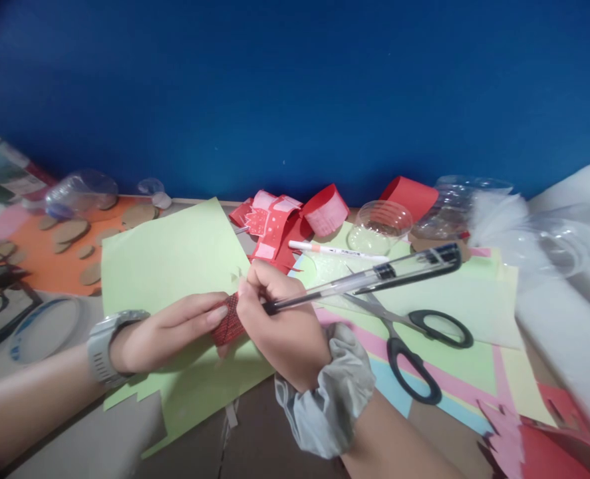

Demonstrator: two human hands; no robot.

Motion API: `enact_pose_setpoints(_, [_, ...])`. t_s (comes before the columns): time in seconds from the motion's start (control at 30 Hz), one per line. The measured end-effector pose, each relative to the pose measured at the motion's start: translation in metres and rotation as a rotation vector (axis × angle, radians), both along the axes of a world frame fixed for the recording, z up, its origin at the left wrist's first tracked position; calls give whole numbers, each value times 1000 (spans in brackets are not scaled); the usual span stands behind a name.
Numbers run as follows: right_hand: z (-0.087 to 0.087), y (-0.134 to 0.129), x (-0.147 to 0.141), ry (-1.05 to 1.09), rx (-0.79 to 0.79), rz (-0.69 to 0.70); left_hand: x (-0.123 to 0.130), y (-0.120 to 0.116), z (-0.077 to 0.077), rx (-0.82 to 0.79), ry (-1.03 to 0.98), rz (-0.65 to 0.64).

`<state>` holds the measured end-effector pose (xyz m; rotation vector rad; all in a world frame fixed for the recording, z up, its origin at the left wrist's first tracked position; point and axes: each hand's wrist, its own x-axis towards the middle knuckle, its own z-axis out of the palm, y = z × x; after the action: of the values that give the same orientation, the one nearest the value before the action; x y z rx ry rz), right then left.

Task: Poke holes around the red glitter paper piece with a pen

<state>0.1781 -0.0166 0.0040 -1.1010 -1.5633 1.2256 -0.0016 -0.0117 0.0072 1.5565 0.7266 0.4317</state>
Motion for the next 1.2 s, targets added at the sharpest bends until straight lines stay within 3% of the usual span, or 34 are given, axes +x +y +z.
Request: enact_pose_setpoints(1.2, [2, -1, 0, 9, 15, -8, 0, 1, -1, 28, -19, -7])
